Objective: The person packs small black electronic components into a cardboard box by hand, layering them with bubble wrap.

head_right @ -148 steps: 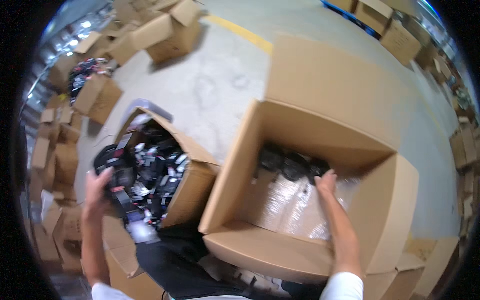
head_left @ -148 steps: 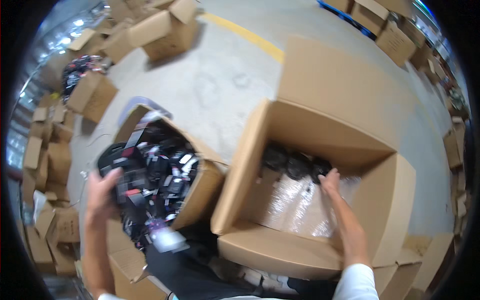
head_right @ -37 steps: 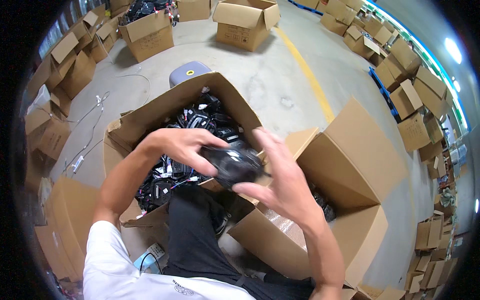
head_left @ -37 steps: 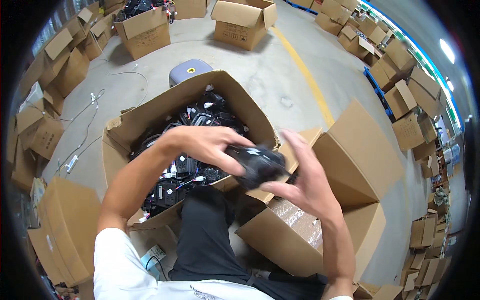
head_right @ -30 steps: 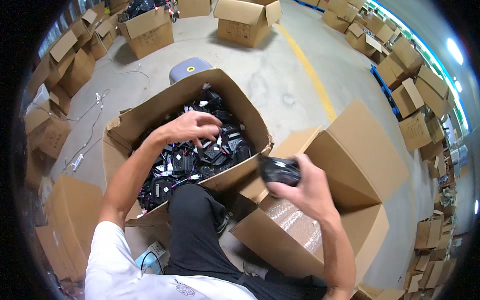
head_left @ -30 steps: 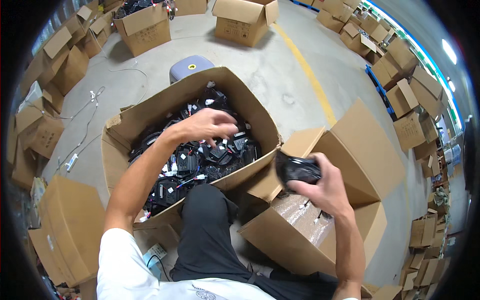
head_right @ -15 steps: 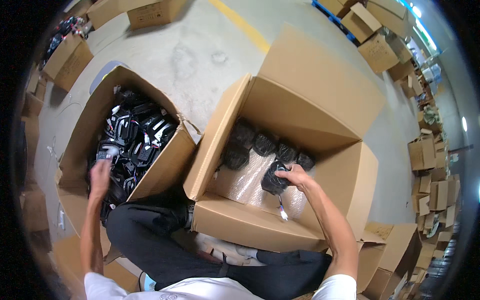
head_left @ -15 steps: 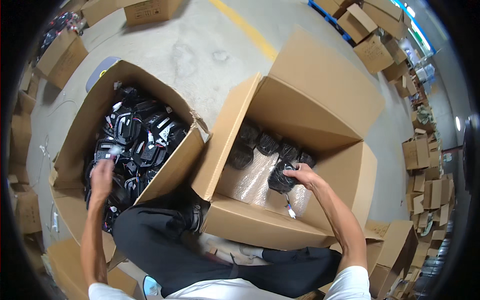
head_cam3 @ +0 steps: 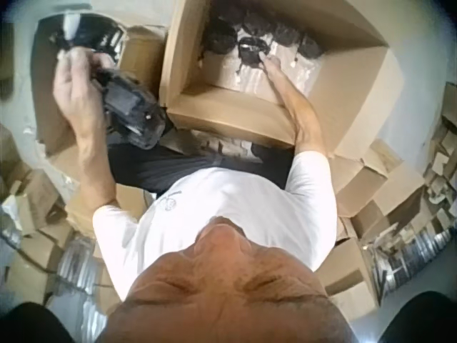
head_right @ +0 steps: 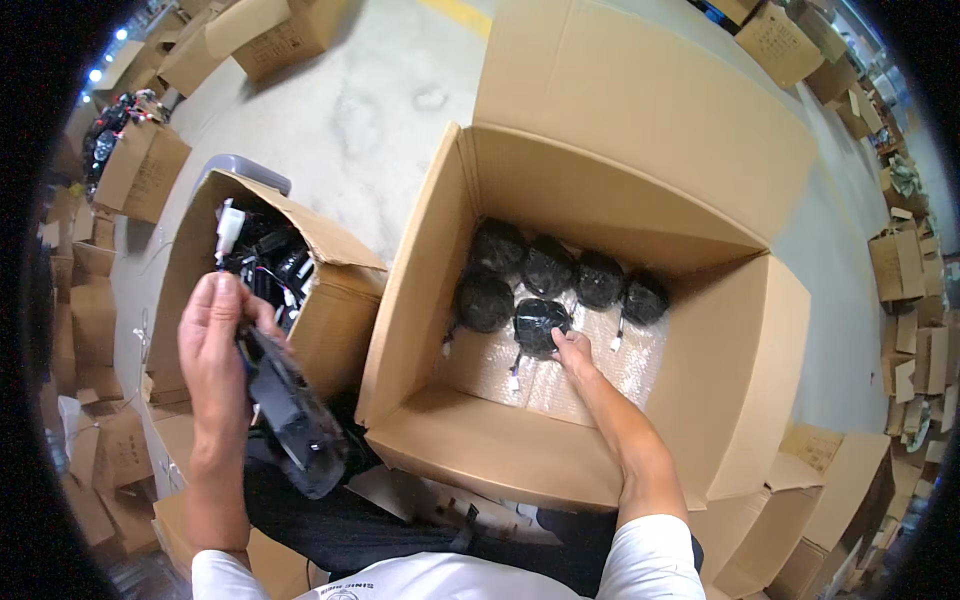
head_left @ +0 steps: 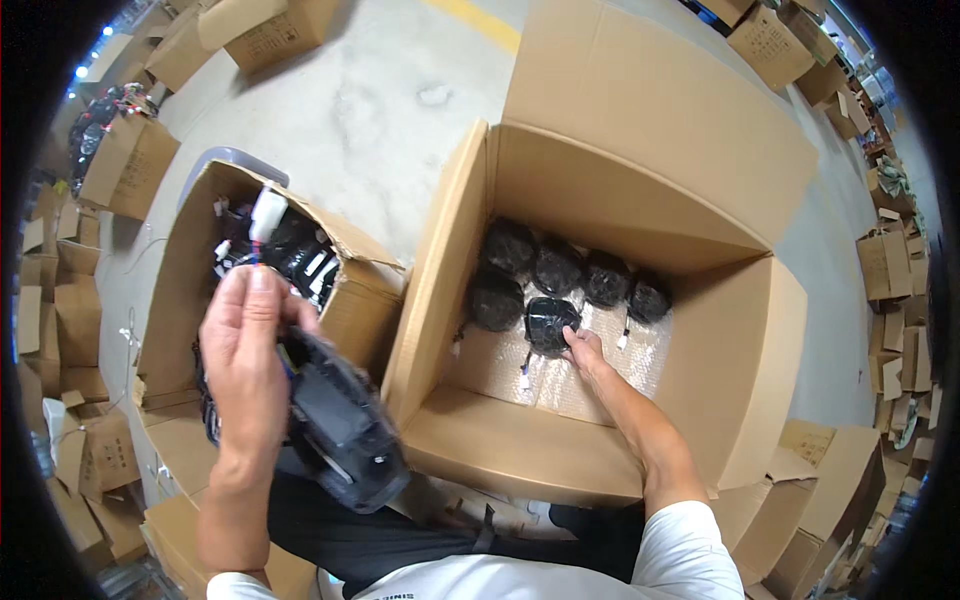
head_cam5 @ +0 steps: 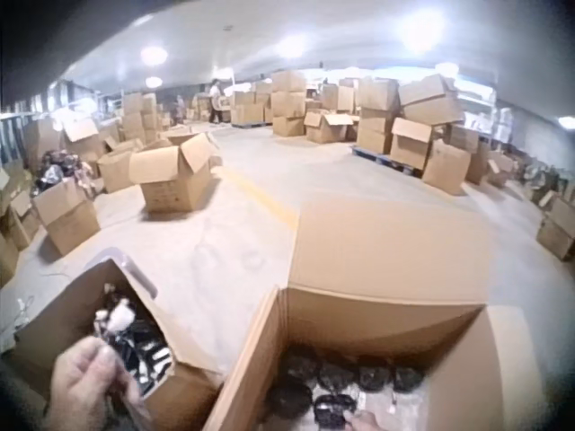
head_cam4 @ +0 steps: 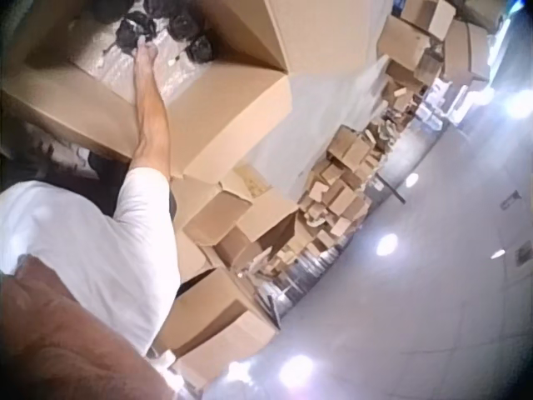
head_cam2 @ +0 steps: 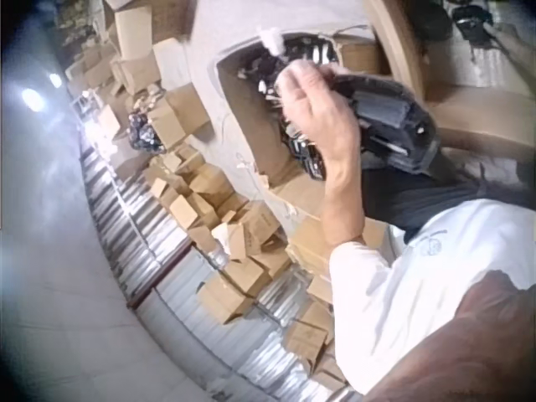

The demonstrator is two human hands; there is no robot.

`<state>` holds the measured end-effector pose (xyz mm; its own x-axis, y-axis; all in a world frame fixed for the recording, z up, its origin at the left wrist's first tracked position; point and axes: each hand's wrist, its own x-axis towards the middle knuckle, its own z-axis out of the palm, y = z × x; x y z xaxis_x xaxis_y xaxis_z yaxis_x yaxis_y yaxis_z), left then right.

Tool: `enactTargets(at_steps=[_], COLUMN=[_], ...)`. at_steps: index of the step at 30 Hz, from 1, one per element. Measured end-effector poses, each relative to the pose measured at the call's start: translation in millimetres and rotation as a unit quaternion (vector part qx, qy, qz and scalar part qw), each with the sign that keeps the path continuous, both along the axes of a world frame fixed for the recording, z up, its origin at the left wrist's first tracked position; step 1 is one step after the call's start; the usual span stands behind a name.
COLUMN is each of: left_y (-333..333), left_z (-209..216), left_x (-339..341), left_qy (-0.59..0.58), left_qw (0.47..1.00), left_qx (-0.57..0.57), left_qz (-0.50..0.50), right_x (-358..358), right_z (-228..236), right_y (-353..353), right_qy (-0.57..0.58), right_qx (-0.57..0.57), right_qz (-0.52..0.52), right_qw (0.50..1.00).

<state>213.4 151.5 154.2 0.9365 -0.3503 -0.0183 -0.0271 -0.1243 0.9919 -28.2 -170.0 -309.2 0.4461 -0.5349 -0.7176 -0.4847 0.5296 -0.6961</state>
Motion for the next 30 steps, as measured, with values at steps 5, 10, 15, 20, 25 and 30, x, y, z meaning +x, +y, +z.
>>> enactTargets(at_steps=[5,10,15,20,25,30], left_y=[-14,-9,-18,-39,-19,-19], left_z=[-7,-28,-43,-39,-10,-14], left_x=[-3,8,12,-3,-18,-28], left_qy=[-0.093,-0.111,-0.133,0.054,0.072,0.021], left_qw=[0.991,0.981,0.974,0.994,0.984,0.976], left_qx=[0.092,0.148,0.178,0.095,0.130,0.118], left_qz=[0.029,0.055,0.035,-0.011,-0.104,-0.183], right_x=[40,80,80,85,56,12], right_z=[52,198,409,462,453,269], right_y=[30,38,99,128,67,-62], right_qy=[0.201,-0.067,-0.381,-0.403,-0.221,0.006], right_qx=[-0.200,-0.402,-0.748,-0.745,-0.450,-0.086], right_qz=[0.182,0.290,0.323,0.420,0.359,0.316], right_qw=[0.941,0.866,0.437,0.326,0.787,0.945])
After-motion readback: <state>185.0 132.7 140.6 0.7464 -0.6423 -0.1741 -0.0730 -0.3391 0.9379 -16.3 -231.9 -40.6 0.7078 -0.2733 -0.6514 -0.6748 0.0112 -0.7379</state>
